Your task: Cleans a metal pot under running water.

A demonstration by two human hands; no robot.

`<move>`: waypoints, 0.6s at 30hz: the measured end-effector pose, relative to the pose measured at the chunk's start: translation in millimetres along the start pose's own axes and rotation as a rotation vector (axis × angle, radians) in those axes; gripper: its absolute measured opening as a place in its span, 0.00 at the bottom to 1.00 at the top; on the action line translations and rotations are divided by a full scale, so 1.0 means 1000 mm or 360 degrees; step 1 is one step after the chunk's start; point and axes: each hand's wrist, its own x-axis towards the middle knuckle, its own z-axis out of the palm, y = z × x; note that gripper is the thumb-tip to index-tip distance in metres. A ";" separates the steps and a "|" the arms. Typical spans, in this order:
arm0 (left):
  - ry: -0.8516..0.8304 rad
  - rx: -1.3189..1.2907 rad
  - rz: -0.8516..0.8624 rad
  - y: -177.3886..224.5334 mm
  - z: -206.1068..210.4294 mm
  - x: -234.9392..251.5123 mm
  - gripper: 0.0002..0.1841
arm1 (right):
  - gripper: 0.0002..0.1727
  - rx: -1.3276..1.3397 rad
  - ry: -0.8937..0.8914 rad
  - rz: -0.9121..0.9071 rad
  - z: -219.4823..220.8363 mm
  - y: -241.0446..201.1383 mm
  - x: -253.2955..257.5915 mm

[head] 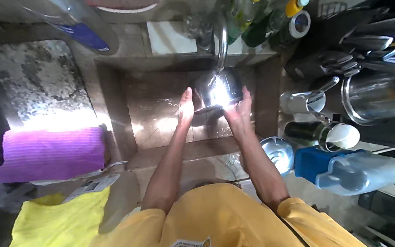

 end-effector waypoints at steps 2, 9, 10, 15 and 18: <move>-0.0073 -0.0029 -0.0049 0.003 0.013 0.009 0.38 | 0.26 -0.0047 -0.0030 -0.0047 -0.002 -0.008 -0.003; -0.0230 -0.0677 -0.0303 -0.002 -0.013 0.029 0.40 | 0.26 -0.0211 0.0009 0.0030 0.002 0.009 -0.013; -0.0167 -0.0744 -0.0347 -0.003 -0.020 0.030 0.39 | 0.27 -0.0228 0.0027 0.0073 0.004 0.014 -0.014; -0.0044 -0.1150 -0.0518 -0.008 -0.041 0.040 0.36 | 0.29 -0.0407 0.0156 0.0181 -0.003 0.027 -0.004; -0.0154 -0.1265 -0.0547 -0.005 -0.037 0.048 0.37 | 0.31 -0.0590 0.0191 0.0144 -0.017 0.014 0.005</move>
